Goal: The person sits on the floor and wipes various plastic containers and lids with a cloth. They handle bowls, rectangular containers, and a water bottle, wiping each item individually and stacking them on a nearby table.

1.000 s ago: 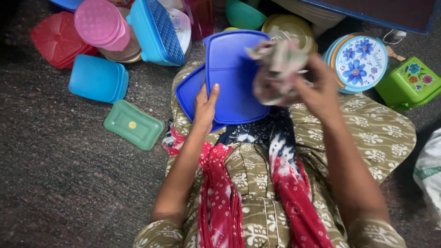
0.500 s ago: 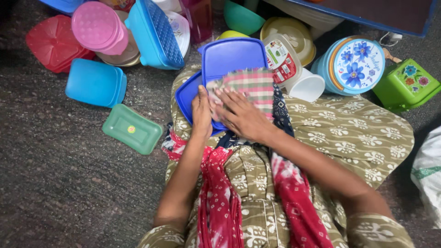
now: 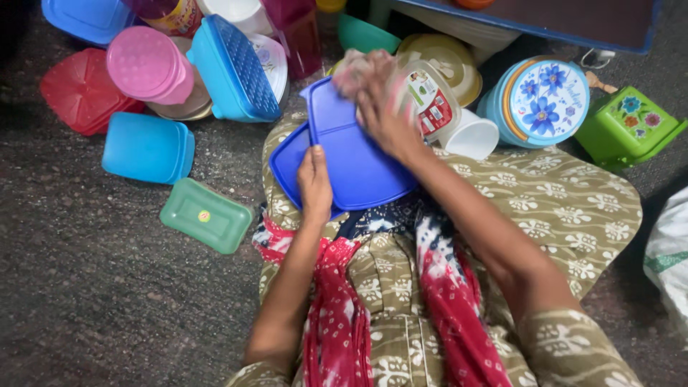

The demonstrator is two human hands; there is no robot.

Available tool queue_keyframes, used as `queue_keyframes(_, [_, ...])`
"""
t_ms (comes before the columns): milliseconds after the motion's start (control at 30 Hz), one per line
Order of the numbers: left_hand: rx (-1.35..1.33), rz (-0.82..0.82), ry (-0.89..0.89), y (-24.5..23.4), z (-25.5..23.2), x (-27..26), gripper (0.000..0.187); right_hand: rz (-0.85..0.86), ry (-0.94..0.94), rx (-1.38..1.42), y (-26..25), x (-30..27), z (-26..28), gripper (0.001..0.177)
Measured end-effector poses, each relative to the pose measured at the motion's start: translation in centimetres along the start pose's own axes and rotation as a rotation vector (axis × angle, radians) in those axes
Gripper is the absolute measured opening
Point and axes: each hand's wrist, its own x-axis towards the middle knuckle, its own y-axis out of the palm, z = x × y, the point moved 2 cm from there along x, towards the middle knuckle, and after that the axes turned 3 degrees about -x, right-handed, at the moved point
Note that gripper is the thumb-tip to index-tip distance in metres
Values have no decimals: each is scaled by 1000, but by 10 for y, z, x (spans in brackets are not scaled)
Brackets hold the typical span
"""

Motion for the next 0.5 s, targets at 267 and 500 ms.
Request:
queue_keyframes(267, [-4, 13, 65, 1, -6, 2, 37, -373, -860, -398, 2, -9, 5, 43])
queue_keyframes(500, [-115, -15, -56, 1, -23, -1, 34, -235, -915, -92, -35, -7, -23, 32])
